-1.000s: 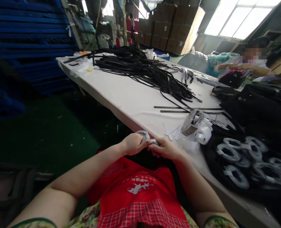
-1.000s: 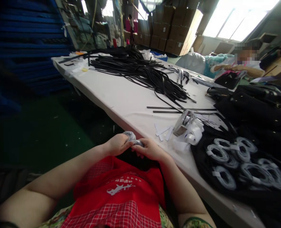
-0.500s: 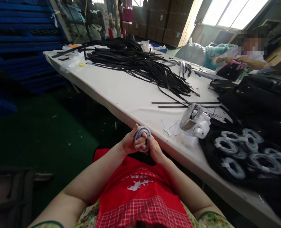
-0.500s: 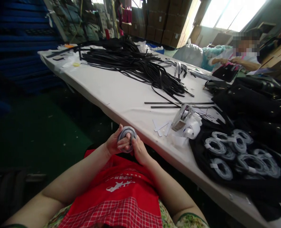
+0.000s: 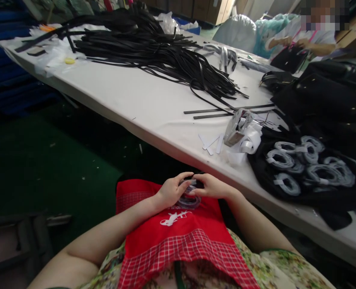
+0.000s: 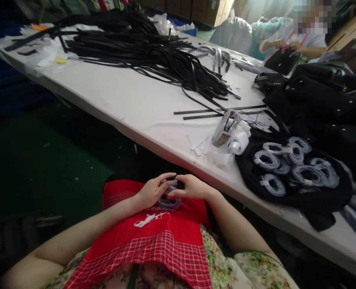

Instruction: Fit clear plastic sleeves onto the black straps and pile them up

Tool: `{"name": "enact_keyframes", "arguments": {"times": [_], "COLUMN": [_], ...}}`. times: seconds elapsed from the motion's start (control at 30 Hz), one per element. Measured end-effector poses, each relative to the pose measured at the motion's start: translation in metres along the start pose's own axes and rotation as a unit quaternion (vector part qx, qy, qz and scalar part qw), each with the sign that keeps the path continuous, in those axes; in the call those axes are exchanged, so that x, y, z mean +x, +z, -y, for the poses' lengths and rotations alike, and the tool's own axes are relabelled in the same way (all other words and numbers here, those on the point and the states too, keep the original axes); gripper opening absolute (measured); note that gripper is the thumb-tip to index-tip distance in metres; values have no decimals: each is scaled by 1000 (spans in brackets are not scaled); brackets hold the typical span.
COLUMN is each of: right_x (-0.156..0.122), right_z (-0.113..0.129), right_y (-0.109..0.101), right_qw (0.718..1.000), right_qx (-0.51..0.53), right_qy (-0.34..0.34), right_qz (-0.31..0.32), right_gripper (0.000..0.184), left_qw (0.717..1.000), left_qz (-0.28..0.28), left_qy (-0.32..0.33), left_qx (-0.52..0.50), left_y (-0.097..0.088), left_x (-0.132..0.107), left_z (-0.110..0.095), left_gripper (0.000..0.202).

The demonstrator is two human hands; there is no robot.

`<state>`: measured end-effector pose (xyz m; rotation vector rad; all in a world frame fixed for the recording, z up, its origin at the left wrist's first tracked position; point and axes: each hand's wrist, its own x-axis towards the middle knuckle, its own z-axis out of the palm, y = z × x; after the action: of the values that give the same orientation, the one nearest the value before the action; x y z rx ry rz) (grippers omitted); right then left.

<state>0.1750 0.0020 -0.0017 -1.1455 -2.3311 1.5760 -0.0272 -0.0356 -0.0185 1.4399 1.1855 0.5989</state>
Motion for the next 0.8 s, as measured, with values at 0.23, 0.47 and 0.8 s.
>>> {"name": "enact_keyframes", "arguments": {"times": [0.23, 0.47, 0.8], "right_x": [-11, 5, 67], "right_z": [-10, -4, -69], "right_y": [35, 2, -99], "right_qw": [989, 995, 860], "right_qx": [140, 57, -387], "right_qy": [44, 4, 234], "right_qz": [11, 84, -237], "right_gripper": [47, 45, 39], "left_qw": [995, 997, 999], "left_qz": [12, 70, 5], "left_qy": [-35, -1, -31], "left_qx": [-94, -12, -23], "left_y": [-7, -17, -14], "left_x": [-15, -11, -21], "left_z": [13, 2, 6], "left_gripper": [40, 31, 34]}}
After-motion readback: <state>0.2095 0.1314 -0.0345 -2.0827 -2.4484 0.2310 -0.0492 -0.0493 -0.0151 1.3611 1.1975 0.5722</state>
